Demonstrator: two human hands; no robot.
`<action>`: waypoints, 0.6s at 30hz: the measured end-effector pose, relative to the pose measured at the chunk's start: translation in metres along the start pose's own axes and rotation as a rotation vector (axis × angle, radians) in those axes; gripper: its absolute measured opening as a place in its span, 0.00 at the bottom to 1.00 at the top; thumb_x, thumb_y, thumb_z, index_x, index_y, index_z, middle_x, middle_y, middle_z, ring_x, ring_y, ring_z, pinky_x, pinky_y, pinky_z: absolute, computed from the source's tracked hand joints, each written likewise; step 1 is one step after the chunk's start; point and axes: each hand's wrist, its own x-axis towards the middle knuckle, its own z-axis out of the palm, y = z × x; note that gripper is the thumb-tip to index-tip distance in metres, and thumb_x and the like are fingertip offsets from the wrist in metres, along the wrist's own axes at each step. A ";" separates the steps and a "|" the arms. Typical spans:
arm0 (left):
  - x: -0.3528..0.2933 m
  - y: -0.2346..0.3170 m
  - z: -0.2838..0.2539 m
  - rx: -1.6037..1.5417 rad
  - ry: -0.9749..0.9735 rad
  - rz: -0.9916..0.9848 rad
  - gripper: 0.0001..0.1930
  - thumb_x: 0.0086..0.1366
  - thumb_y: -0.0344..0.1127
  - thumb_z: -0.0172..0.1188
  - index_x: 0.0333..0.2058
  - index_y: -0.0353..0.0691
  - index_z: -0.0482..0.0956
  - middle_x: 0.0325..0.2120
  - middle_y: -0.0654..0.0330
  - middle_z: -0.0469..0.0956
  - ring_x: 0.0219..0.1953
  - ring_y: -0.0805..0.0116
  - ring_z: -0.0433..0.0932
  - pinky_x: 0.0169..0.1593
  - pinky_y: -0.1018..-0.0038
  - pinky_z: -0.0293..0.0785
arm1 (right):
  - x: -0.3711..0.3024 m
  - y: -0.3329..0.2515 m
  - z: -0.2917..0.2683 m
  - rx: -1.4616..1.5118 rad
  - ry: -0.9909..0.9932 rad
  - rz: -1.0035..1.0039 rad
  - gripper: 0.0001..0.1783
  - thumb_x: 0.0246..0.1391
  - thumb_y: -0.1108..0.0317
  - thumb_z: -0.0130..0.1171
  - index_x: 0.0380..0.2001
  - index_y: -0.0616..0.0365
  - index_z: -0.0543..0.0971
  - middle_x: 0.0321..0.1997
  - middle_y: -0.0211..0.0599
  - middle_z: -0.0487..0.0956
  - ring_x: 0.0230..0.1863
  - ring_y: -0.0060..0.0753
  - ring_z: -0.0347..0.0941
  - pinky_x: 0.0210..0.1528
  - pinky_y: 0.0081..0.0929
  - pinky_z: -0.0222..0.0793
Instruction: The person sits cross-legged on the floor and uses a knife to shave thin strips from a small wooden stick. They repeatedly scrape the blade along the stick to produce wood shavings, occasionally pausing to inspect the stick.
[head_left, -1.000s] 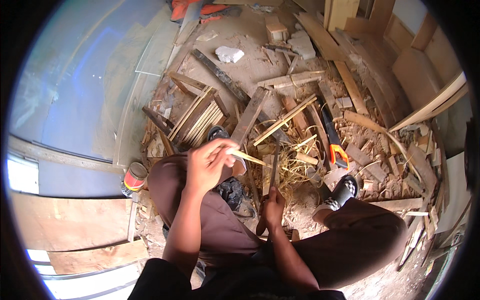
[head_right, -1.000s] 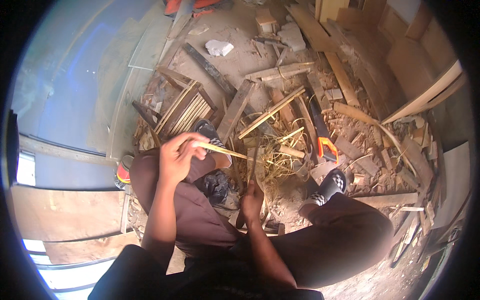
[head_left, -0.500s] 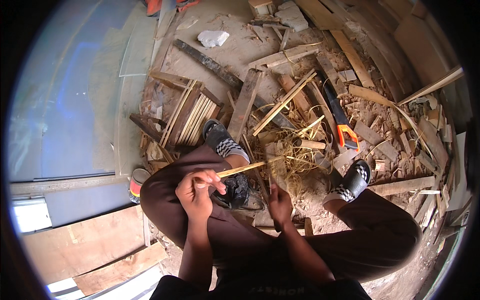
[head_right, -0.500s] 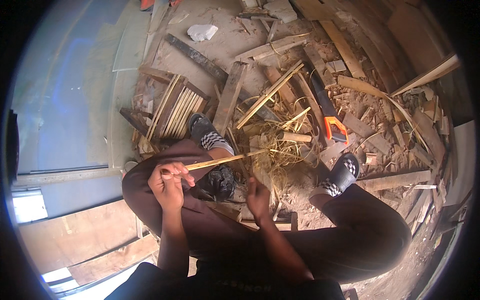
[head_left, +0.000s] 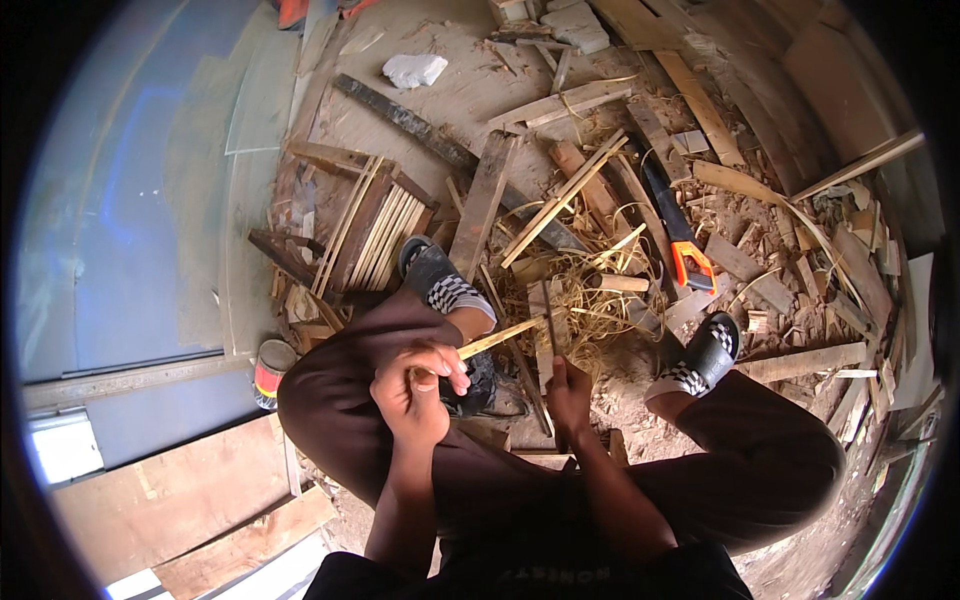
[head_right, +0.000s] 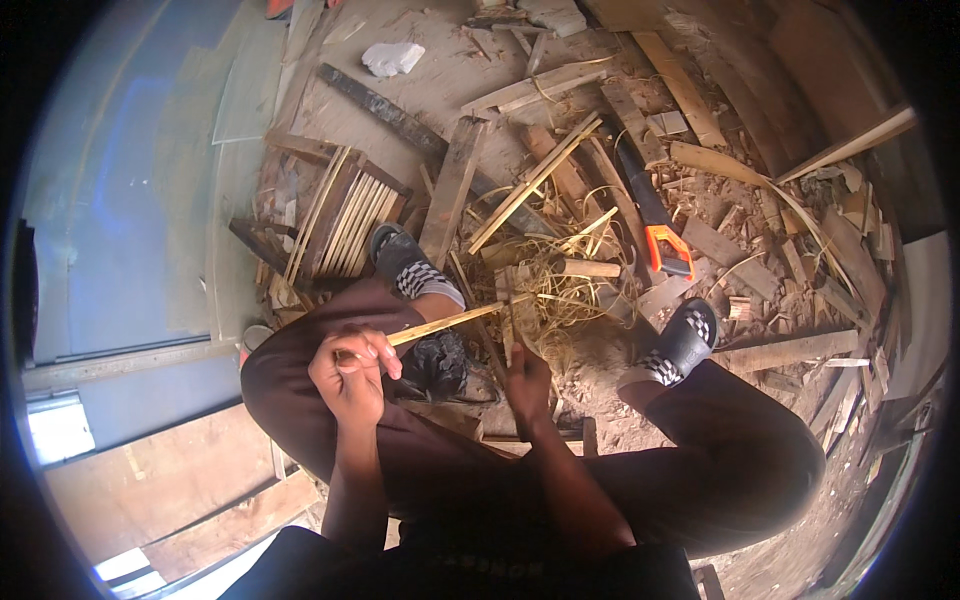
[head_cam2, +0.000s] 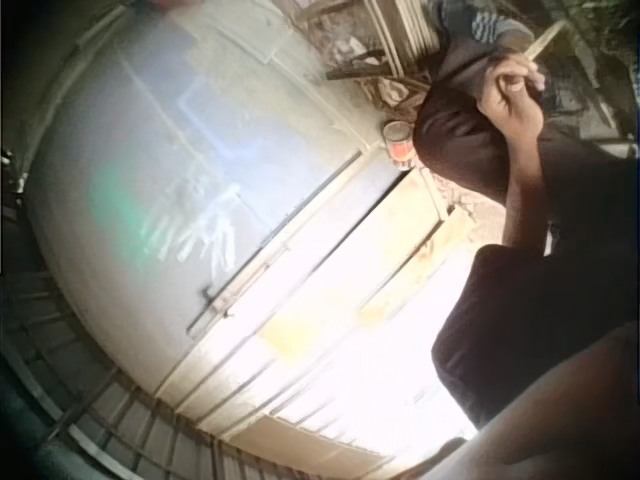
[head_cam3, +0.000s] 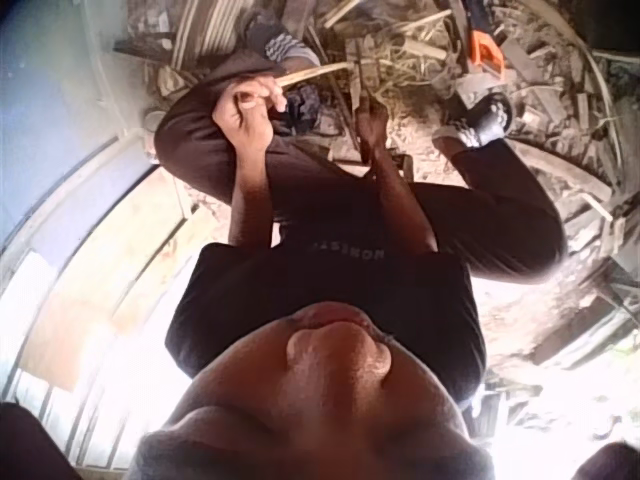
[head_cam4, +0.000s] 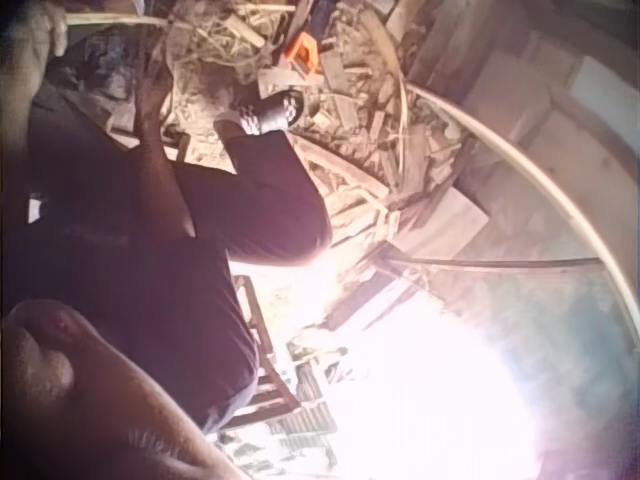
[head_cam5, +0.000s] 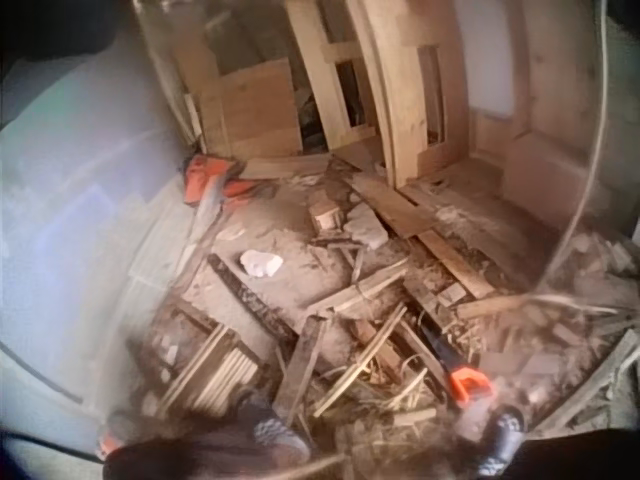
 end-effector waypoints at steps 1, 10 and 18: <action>-0.001 -0.004 0.001 0.012 -0.013 0.058 0.21 0.77 0.50 0.50 0.36 0.33 0.68 0.25 0.48 0.74 0.22 0.66 0.74 0.23 0.75 0.72 | -0.003 -0.017 0.006 0.025 -0.050 -0.081 0.27 0.73 0.51 0.47 0.24 0.60 0.76 0.17 0.22 0.68 0.20 0.14 0.58 0.22 0.23 0.53; 0.007 -0.009 0.010 -0.123 0.134 -0.021 0.18 0.77 0.45 0.52 0.35 0.33 0.70 0.25 0.52 0.74 0.23 0.71 0.72 0.24 0.78 0.70 | -0.002 0.006 0.003 0.072 -0.198 0.079 0.21 0.71 0.63 0.51 0.63 0.57 0.75 0.32 0.45 0.84 0.28 0.23 0.74 0.37 0.29 0.73; 0.006 -0.009 0.017 -0.149 0.110 0.019 0.18 0.77 0.46 0.50 0.36 0.34 0.67 0.25 0.52 0.72 0.24 0.69 0.72 0.23 0.77 0.69 | -0.033 -0.089 0.004 -0.018 -0.250 -0.410 0.21 0.72 0.64 0.49 0.62 0.59 0.75 0.29 0.48 0.80 0.34 0.32 0.78 0.40 0.33 0.73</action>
